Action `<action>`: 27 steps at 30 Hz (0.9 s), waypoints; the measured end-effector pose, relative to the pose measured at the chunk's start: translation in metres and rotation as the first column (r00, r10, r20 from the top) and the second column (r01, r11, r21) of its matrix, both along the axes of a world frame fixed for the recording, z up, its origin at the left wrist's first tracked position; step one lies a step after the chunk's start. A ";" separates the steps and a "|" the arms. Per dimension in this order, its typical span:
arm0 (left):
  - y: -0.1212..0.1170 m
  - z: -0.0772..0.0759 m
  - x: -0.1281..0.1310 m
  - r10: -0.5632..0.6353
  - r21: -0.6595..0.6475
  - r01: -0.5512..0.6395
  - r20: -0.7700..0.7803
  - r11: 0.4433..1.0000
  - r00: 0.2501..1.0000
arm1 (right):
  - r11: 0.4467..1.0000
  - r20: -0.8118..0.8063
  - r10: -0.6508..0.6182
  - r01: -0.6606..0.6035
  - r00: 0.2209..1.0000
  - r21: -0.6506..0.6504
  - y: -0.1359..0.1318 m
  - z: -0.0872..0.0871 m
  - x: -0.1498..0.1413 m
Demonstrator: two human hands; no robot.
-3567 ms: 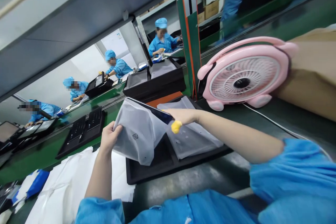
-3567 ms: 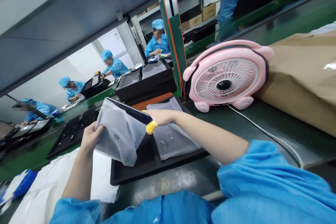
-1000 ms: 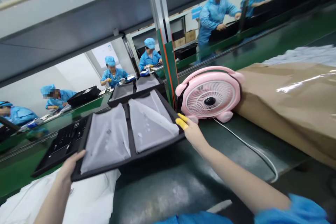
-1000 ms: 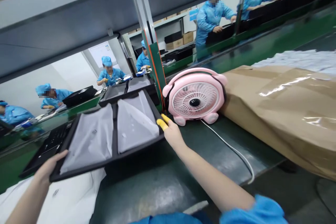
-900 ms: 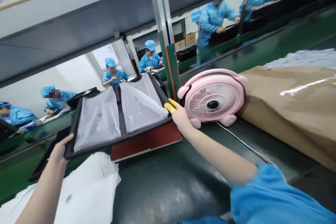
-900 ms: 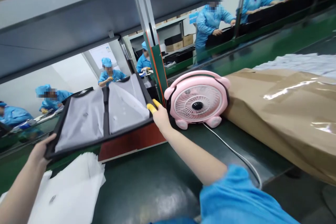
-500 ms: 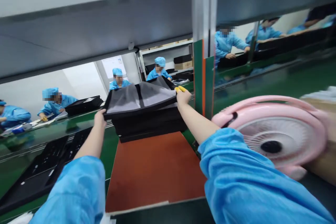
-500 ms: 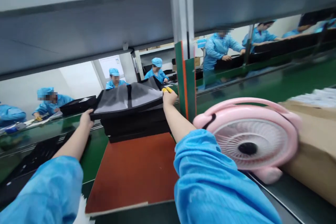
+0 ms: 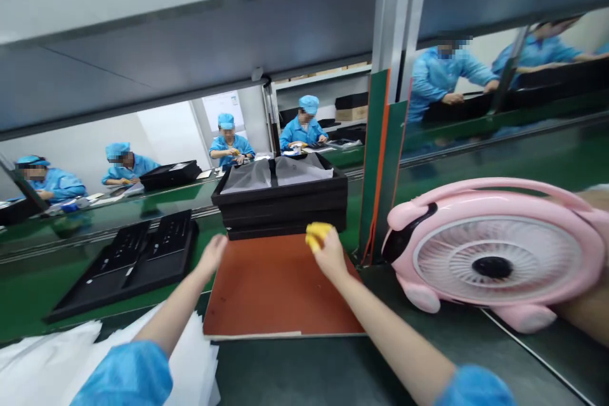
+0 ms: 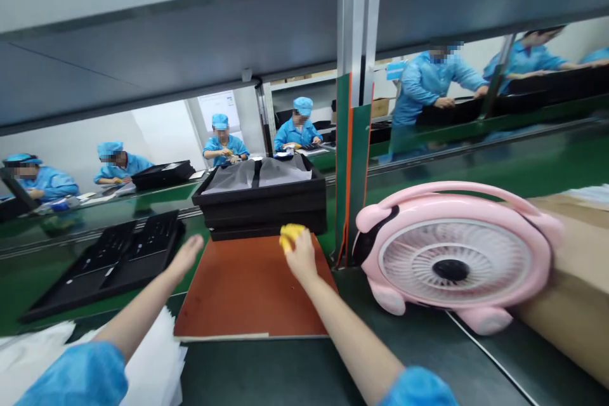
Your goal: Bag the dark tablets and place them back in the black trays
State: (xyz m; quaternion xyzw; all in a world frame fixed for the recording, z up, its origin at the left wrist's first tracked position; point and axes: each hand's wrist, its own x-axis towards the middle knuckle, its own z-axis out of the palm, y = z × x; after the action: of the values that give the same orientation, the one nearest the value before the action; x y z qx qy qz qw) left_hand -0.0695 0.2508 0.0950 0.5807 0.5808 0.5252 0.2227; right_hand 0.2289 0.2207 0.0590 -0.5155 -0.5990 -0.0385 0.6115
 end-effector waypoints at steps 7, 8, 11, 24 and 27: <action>-0.082 -0.033 -0.058 -0.081 -0.199 -0.087 -0.704 0.976 0.706 | 0.957 0.135 0.187 -0.149 0.973 -0.251 -0.082 -0.061 -0.048; -0.076 -0.028 -0.065 -0.029 -0.180 -0.162 -0.750 0.970 0.661 | 0.951 0.147 0.212 -0.169 0.966 -0.260 -0.087 -0.059 -0.053; -0.046 -0.018 -0.076 0.038 -0.173 -0.301 -0.811 0.938 0.584 | 0.927 0.194 0.307 -0.247 0.932 -0.282 -0.100 -0.056 -0.066; 0.080 -0.038 -0.065 0.117 -0.332 -0.563 -0.779 0.757 0.616 | 0.812 0.045 0.425 -0.359 0.904 -0.460 -0.095 -0.062 -0.079; 0.077 -0.035 -0.078 0.066 -0.371 -0.538 -0.776 0.757 0.628 | 0.765 -0.022 0.439 -0.386 0.898 -0.515 -0.094 -0.058 -0.080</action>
State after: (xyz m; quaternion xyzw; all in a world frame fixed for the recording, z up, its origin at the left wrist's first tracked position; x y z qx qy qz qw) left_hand -0.1472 0.3275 0.0596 0.5308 0.8423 0.0839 0.0420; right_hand 0.1485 0.1272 0.0011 -0.5108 -0.7160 0.2301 0.4167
